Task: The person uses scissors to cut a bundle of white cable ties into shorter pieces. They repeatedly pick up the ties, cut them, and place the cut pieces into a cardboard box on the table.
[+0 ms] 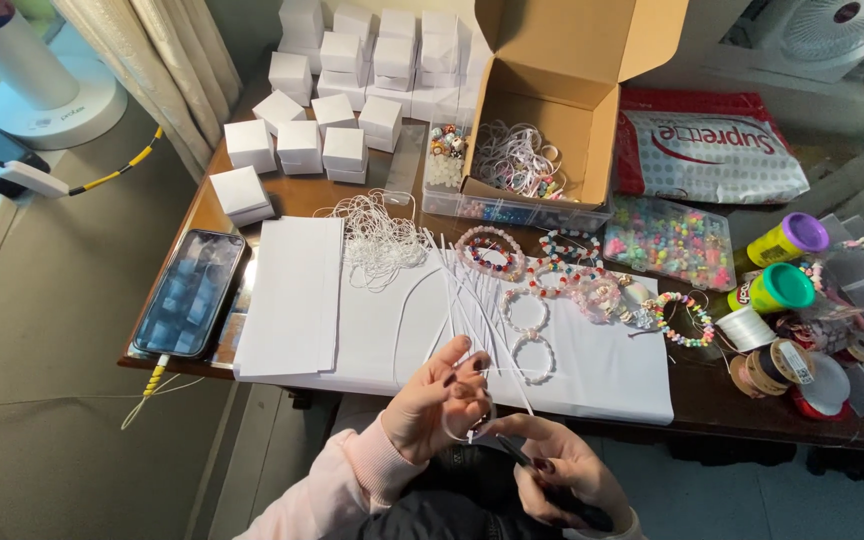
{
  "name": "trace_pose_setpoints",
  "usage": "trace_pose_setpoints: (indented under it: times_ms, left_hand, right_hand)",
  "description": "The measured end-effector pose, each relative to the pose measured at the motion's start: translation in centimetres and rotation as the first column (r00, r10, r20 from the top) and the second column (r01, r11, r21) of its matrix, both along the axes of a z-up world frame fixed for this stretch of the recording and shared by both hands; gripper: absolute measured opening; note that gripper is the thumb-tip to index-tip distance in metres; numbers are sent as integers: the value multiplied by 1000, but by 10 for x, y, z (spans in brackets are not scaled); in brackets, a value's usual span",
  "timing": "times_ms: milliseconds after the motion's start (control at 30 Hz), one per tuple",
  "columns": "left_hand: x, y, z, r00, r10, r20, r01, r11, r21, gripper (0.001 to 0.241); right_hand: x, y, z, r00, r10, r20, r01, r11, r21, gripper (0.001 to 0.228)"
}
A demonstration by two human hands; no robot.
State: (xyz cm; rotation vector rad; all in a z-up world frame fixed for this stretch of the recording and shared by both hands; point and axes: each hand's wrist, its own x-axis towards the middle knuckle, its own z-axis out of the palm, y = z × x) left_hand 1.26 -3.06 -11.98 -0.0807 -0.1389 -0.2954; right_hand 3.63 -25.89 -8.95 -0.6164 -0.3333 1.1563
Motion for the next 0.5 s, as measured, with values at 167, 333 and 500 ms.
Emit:
trace_pose_setpoints:
  times_ms: [167,333,500]
  left_hand:
    - [3,9,3,998,27,59,-20,994,-103,56]
    - [2,1,9,992,35,121,-42,997,57,59]
    - [3,-5,25,979,126,158,-154,971,180,48]
  right_hand:
    - [4,3,14,999,-31,28,34,993,-109,68]
    - [-8,27,30,996,-55,66,63,989,-135,53]
    - [-5,33,33,985,105,137,-65,961,-268,67]
